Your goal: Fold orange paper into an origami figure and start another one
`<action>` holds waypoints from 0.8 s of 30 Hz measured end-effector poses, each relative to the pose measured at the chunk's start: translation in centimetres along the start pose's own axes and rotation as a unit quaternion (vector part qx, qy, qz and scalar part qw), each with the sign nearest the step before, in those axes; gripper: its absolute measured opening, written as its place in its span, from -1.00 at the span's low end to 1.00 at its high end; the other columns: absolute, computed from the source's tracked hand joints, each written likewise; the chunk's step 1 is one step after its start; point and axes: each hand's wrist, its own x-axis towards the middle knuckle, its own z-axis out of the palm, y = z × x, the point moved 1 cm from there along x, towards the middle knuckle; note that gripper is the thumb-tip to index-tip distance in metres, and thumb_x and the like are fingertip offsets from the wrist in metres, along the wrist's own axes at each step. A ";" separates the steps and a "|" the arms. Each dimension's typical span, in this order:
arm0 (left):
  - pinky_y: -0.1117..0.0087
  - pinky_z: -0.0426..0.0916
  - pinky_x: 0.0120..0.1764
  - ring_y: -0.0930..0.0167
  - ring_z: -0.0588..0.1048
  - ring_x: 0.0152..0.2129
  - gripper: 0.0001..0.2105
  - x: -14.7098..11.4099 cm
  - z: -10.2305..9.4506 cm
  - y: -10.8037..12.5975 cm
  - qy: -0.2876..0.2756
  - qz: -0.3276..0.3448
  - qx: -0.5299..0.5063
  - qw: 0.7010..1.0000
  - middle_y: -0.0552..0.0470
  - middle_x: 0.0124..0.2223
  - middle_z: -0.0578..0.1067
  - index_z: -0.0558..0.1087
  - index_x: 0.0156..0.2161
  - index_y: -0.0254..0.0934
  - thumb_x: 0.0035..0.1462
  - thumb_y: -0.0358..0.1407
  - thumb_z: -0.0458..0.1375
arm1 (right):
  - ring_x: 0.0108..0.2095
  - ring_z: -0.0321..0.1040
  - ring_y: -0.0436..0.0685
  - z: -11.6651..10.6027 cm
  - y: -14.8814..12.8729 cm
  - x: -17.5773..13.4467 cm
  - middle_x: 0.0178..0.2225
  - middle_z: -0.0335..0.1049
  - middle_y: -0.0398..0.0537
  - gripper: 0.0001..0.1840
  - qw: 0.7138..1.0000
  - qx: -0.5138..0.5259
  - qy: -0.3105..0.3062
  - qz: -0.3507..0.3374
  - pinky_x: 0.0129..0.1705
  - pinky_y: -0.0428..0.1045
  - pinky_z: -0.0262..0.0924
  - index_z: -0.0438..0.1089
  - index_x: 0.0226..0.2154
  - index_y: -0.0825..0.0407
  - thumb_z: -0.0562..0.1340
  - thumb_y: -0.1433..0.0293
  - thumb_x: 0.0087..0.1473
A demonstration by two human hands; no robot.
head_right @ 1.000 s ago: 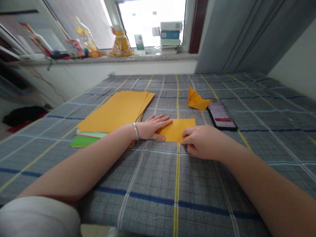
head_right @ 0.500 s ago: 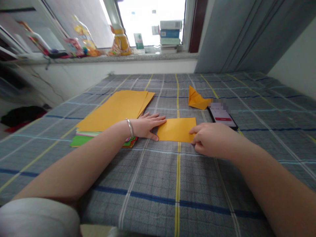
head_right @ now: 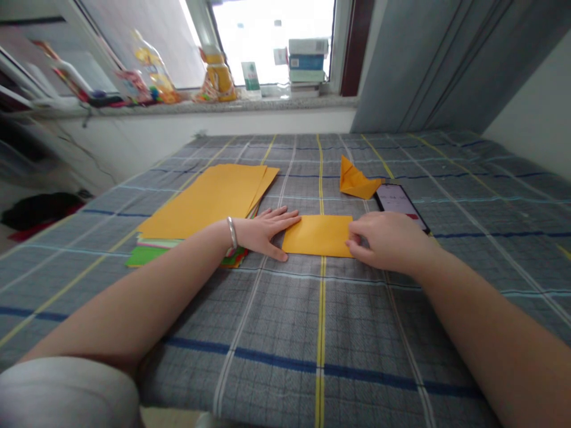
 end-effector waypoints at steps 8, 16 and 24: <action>-0.06 -0.12 0.31 0.04 -0.03 0.36 -0.23 0.7 0.9 1.8 0.140 0.068 0.048 0.987 -0.22 0.40 0.08 0.17 0.33 -0.24 0.15 0.17 0.08 | -0.19 0.47 0.20 1.6 -3.4 1.3 -0.15 0.56 0.00 -0.78 0.995 -0.017 0.011 -0.098 -0.17 0.09 0.23 0.49 -0.25 0.03 0.14 0.33 0.23; 0.36 0.35 -0.26 0.38 0.53 -0.31 -0.80 1.4 1.2 4.3 0.337 0.092 0.036 0.936 0.03 -0.23 0.58 0.52 -0.22 -0.22 0.27 -0.23 0.07 | -0.38 0.45 0.12 2.7 -3.9 2.1 -0.38 0.56 -0.09 -0.81 0.991 -0.016 0.121 0.059 -0.38 0.01 0.13 0.48 -0.38 -0.01 0.14 0.40 0.12; 0.33 0.27 -0.30 0.38 0.50 -0.36 -0.81 2.1 1.9 5.6 0.398 0.059 0.058 0.914 0.04 -0.30 0.57 0.49 -0.29 -0.23 0.25 -0.22 0.07 | -0.38 0.42 0.12 2.9 -4.2 2.5 -0.39 0.54 -0.10 -0.85 0.986 -0.005 0.143 0.083 -0.38 0.00 0.11 0.43 -0.42 -0.02 0.15 0.39 0.08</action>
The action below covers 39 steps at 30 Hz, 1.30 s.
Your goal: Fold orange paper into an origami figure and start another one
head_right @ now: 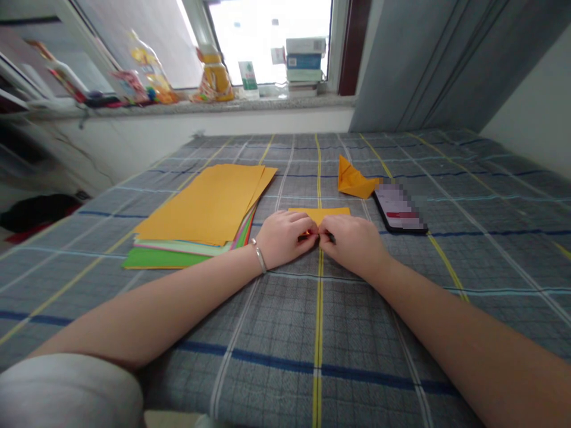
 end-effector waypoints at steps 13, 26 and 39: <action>0.21 0.15 -0.11 0.35 0.40 -0.29 -0.77 0.0 -0.4 -0.1 0.047 0.059 0.064 0.995 0.09 -0.31 0.57 0.48 -0.32 -0.19 0.29 -0.25 0.00 | -0.43 0.40 0.12 -0.4 -0.3 -0.1 -0.48 0.50 -0.11 -0.85 1.000 -0.006 0.014 -0.003 -0.39 0.01 0.08 0.39 -0.50 -0.02 0.15 0.39 0.05; 0.22 0.14 0.01 0.30 0.38 -0.14 -0.96 0.0 0.5 -1.9 0.074 -0.001 -0.044 0.996 0.12 -0.33 0.55 0.49 -0.42 -0.18 0.04 -0.33 0.23 | -0.36 0.51 0.19 -0.3 1.3 -0.5 -0.31 0.60 -0.15 -0.97 0.998 0.011 0.005 0.064 -0.43 0.03 0.21 0.32 -0.49 -0.06 0.19 0.38 -0.05; 0.26 0.24 -0.04 0.34 0.41 -0.21 -0.95 0.2 0.7 -2.6 0.053 -0.058 -0.102 0.992 0.10 -0.29 0.57 0.49 -0.41 -0.22 0.07 -0.36 0.21 | -0.22 0.52 0.26 -0.5 3.6 -0.4 -0.27 0.58 -0.08 -0.93 0.997 0.061 0.013 0.038 -0.18 0.15 0.36 0.28 -0.53 -0.06 0.20 0.39 -0.07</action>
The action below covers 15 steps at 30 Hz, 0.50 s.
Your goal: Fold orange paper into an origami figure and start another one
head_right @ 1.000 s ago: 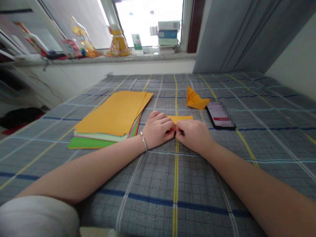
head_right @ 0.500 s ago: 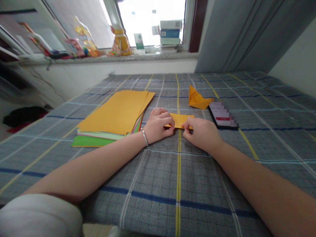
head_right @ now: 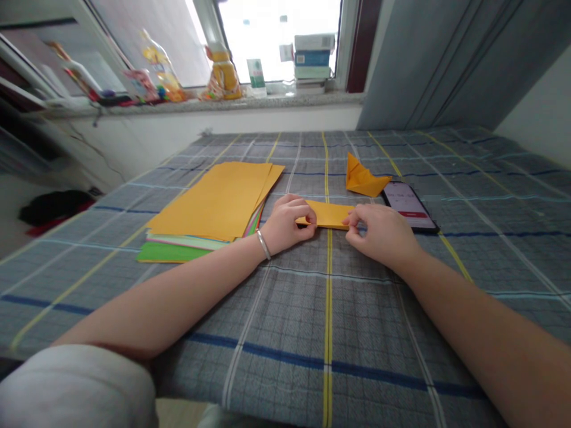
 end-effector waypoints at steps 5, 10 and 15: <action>0.33 0.29 -0.12 0.37 0.42 -0.29 -0.93 0.0 0.4 -0.6 0.027 0.029 -0.029 0.999 0.10 -0.33 0.55 0.46 -0.44 -0.24 0.04 -0.41 0.20 | -0.20 0.52 0.27 -0.4 1.1 0.0 -0.24 0.59 -0.08 -0.97 0.999 0.015 0.019 0.029 -0.20 0.17 0.37 0.36 -0.47 -0.07 0.20 0.39 -0.08; 0.35 0.30 -0.19 0.40 0.40 -0.36 -0.94 0.1 0.5 -0.7 0.045 0.023 -0.028 0.998 0.09 -0.35 0.52 0.43 -0.43 -0.25 0.02 -0.43 0.19 | -0.36 0.51 0.22 -0.8 1.6 -0.1 -0.27 0.59 -0.08 -0.91 0.991 0.068 0.064 0.096 -0.34 0.12 0.36 0.42 -0.36 -0.08 0.20 0.34 0.03; 0.33 0.29 -0.16 0.38 0.40 -0.30 -0.93 0.0 -0.1 0.0 0.048 0.062 0.013 0.997 0.07 -0.28 0.52 0.44 -0.37 -0.23 0.10 -0.41 0.13 | -0.20 0.50 0.23 -0.4 0.3 -0.1 -0.25 0.58 -0.06 -0.83 0.993 0.098 0.053 -0.038 -0.13 0.14 0.37 0.50 -0.27 -0.06 0.28 0.25 0.07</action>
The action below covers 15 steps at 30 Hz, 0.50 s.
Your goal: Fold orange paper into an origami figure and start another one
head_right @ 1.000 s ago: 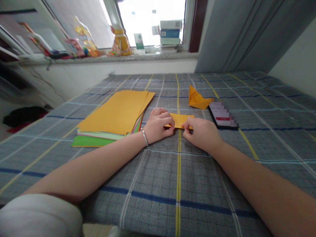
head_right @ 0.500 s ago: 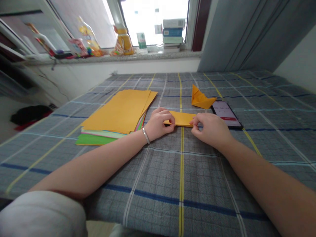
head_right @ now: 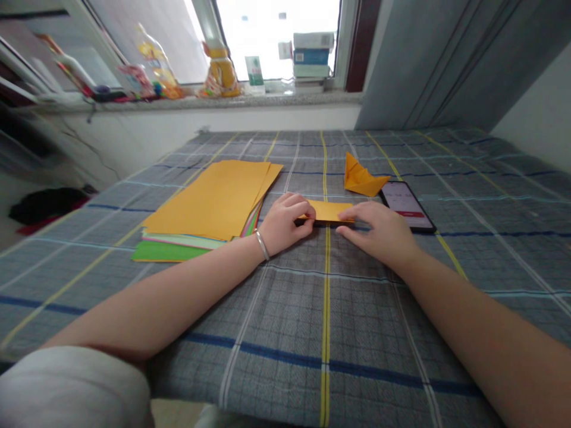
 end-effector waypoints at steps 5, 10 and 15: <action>0.20 0.18 -0.02 0.34 0.40 -0.22 -0.92 -0.1 -0.5 0.6 0.024 0.038 0.086 0.995 0.10 -0.28 0.53 0.45 -0.34 -0.19 0.15 -0.35 0.12 | -0.24 0.51 0.18 0.5 -1.4 -0.1 -0.31 0.59 -0.10 -0.88 0.997 -0.066 0.008 -0.031 -0.18 0.07 0.35 0.52 -0.36 -0.06 0.24 0.35 0.13; 0.23 0.18 -0.04 0.33 0.37 -0.20 -0.83 0.1 -0.3 1.1 -0.014 0.108 0.135 0.985 0.07 -0.21 0.54 0.47 -0.31 -0.18 0.25 -0.28 0.04 | -0.25 0.50 0.17 1.0 -2.8 -0.2 -0.33 0.58 -0.10 -0.87 0.991 -0.117 -0.007 -0.059 -0.23 0.04 0.31 0.49 -0.39 -0.03 0.22 0.38 0.15; 0.23 0.19 -0.07 0.31 0.36 -0.21 -0.82 0.3 -0.3 1.6 -0.062 0.139 0.162 0.975 0.02 -0.24 0.52 0.47 -0.29 -0.20 0.25 -0.27 0.02 | -0.29 0.49 0.15 1.3 -3.6 -0.2 -0.34 0.58 -0.10 -0.81 0.985 -0.150 -0.038 -0.074 -0.31 0.03 0.26 0.46 -0.41 -0.03 0.17 0.39 0.20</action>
